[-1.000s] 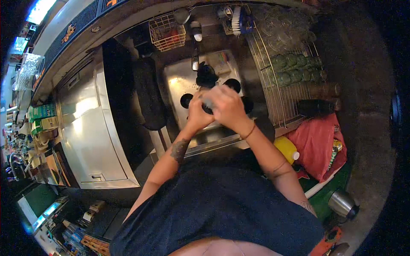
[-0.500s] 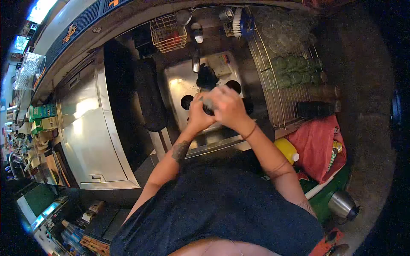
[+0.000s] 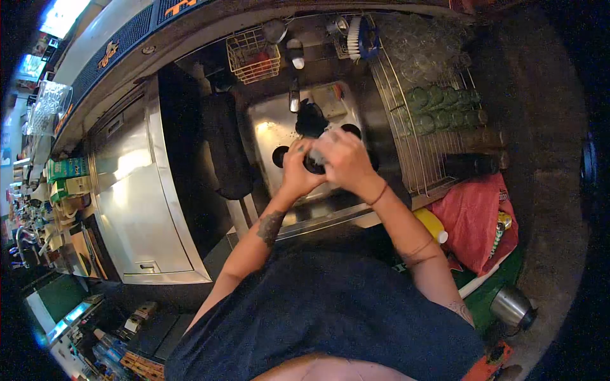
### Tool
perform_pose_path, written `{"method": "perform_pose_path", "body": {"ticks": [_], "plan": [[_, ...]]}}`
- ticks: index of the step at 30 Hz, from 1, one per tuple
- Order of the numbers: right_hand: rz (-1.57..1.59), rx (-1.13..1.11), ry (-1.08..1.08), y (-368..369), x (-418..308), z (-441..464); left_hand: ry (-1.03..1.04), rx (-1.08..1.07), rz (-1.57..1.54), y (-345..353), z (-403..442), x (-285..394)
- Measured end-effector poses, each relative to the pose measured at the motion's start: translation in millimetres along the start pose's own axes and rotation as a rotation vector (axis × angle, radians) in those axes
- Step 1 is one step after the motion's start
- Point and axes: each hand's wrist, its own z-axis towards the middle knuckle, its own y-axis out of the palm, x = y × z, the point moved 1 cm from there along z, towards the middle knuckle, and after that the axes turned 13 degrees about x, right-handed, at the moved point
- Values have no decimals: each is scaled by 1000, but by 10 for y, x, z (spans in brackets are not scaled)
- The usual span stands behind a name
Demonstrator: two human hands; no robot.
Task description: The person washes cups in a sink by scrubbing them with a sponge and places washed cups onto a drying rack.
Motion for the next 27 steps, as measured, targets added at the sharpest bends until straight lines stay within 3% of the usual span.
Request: {"method": "perform_pose_path", "body": {"ticks": [3,7,11,14,18,20,21,23,25,27], "plan": [[42,-116,-130,-25,-92,-86,76,-56,114,-99,76,-75],[24,27,-56,4,-56,69,-2,-5,14,-3,22,8],[6,-98,-105,5,-14,-60,84,-43,136,-135,104,-64],[-10,-18,1,22,-37,34,74,-21,98,-14,22,-35],[113,-17,-103,29,23,-160,144,20,96,-73,54,-119],[25,-119,-28,-104,164,-224,-402,-7,-309,-154,64,-123],[77,-27,161,-150,211,-246,-387,1,-313,-198,88,-172],[264,96,512,-190,166,-272,-745,139,-755,-152,81,-224],[357,215,593,-108,45,-398,-1069,218,-1018,-81,42,-343],[312,231,456,-23,-94,-479,-1256,235,-1124,32,-52,-726]]}}
